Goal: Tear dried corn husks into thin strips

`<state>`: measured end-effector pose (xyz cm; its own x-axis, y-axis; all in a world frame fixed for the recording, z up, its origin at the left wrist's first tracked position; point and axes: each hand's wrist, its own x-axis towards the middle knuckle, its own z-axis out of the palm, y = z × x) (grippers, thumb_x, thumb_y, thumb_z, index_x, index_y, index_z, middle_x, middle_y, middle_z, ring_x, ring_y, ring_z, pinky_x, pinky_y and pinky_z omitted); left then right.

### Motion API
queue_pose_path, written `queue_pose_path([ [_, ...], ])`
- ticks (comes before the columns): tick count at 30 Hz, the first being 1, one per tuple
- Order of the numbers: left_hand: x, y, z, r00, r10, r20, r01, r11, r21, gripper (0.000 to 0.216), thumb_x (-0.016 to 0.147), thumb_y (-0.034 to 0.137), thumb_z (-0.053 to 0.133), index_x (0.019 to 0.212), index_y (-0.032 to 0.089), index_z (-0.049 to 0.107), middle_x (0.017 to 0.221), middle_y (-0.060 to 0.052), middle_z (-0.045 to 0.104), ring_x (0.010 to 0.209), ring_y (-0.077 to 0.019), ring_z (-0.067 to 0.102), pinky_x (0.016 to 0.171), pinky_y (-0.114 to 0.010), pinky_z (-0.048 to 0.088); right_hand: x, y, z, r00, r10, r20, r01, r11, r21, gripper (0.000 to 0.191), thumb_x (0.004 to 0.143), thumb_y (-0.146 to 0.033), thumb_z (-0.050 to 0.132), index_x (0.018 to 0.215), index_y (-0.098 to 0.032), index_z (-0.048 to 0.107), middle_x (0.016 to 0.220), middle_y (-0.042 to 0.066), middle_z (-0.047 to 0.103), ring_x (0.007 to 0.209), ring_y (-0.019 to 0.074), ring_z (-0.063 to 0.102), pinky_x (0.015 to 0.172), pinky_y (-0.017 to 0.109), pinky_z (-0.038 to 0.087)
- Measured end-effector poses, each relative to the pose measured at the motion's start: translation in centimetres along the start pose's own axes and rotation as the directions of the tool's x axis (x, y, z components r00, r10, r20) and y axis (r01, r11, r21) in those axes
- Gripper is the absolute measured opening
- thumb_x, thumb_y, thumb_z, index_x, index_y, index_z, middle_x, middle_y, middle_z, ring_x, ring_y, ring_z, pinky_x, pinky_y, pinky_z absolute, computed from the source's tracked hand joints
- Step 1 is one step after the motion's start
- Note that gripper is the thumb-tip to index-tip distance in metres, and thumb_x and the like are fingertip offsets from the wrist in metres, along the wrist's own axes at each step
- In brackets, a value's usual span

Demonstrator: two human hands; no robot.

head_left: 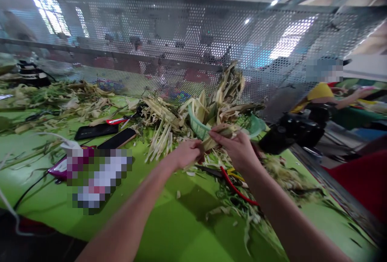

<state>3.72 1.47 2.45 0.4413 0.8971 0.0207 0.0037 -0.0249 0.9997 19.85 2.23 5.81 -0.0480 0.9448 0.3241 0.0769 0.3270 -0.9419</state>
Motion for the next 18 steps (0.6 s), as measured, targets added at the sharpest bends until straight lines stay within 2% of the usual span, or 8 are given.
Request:
queue_pose_path([
  [3, -0.4, 0.4, 0.5, 0.998, 0.064, 0.020, -0.060, 0.987, -0.152, 0.017, 0.077, 0.023, 0.059, 0.089, 0.019, 0.069, 0.080, -0.006, 0.070, 0.075, -0.0198, 0.064, 0.073, -0.030, 0.048, -0.3, 0.2, 0.5, 0.999, 0.019, 0.044, -0.016, 0.999, -0.050, 0.028, 0.069, -0.044, 0.077, 0.073, -0.018, 0.066, 0.057, -0.001, 0.061, 0.052, 0.0157, 0.057, 0.051, 0.029, 0.048],
  [5, -0.4, 0.5, 1.0, 0.992, 0.126, 0.010, -0.122, 0.974, -0.192, 0.027, 0.076, 0.029, 0.065, 0.102, 0.020, 0.067, 0.090, -0.008, 0.069, 0.078, -0.0201, 0.062, 0.074, -0.030, 0.048, -0.4, 0.3, 0.8, 0.999, 0.018, 0.049, -0.017, 1.000, -0.027, 0.029, 0.069, -0.045, 0.077, 0.075, -0.019, 0.066, 0.058, -0.001, 0.062, 0.052, 0.0161, 0.058, 0.053, 0.029, 0.049],
  [7, -0.4, 0.5, 1.4, 0.981, 0.188, -0.038, -0.191, 0.976, -0.102, 0.030, 0.077, 0.033, 0.066, 0.104, 0.021, 0.068, 0.096, -0.008, 0.069, 0.082, -0.0203, 0.060, 0.075, -0.029, 0.047, -0.3, 0.4, 0.8, 0.999, 0.013, 0.038, -0.013, 1.000, -0.003, 0.028, 0.067, -0.044, 0.078, 0.076, -0.019, 0.067, 0.064, 0.000, 0.065, 0.059, 0.0171, 0.061, 0.060, 0.031, 0.052],
  [10, -0.3, 0.4, 1.4, 0.964, 0.239, -0.115, -0.230, 0.969, 0.086, 0.022, 0.083, 0.037, 0.060, 0.093, 0.021, 0.071, 0.088, -0.006, 0.068, 0.083, -0.0205, 0.059, 0.078, -0.027, 0.044, -0.2, 0.5, 0.6, 0.999, 0.044, 0.005, -0.044, 0.998, 0.034, 0.028, 0.064, -0.042, 0.081, 0.074, -0.019, 0.067, 0.066, 0.000, 0.066, 0.062, 0.0166, 0.061, 0.063, 0.031, 0.052],
  [13, -0.1, 0.2, 1.0, 0.973, 0.182, -0.139, -0.171, 0.981, 0.089, 0.025, 0.086, 0.040, 0.056, 0.083, 0.020, 0.070, 0.069, -0.003, 0.062, 0.067, -0.0167, 0.054, 0.068, -0.026, 0.041, 0.0, 0.3, 0.1, 0.994, 0.106, 0.027, -0.108, 0.987, 0.120, 0.029, 0.066, -0.040, 0.080, 0.080, -0.018, 0.068, 0.067, 0.001, 0.065, 0.059, 0.0149, 0.059, 0.059, 0.028, 0.050],
  [16, 0.2, -0.1, 0.5, 0.984, 0.090, -0.153, -0.099, 0.994, -0.054, 0.028, 0.087, 0.041, 0.053, 0.079, 0.017, 0.066, 0.061, 0.000, 0.051, 0.053, -0.0108, 0.040, 0.050, -0.023, 0.029, 0.2, 0.0, -0.5, 0.995, 0.079, 0.067, -0.089, 0.982, 0.164, 0.037, 0.068, -0.036, 0.080, 0.098, -0.019, 0.067, 0.081, 0.002, 0.066, 0.068, 0.0142, 0.060, 0.059, 0.025, 0.048],
  [18, 0.4, -0.2, 0.3, 0.986, 0.057, -0.158, -0.083, 0.983, -0.161, 0.026, 0.086, 0.040, 0.054, 0.079, 0.016, 0.063, 0.063, 0.001, 0.048, 0.051, -0.0089, 0.035, 0.047, -0.023, 0.022, 0.3, 0.0, -0.7, 0.991, 0.066, 0.117, -0.085, 0.983, 0.162, 0.044, 0.067, -0.033, 0.081, 0.105, -0.020, 0.064, 0.083, 0.002, 0.065, 0.071, 0.0143, 0.060, 0.061, 0.024, 0.048],
])
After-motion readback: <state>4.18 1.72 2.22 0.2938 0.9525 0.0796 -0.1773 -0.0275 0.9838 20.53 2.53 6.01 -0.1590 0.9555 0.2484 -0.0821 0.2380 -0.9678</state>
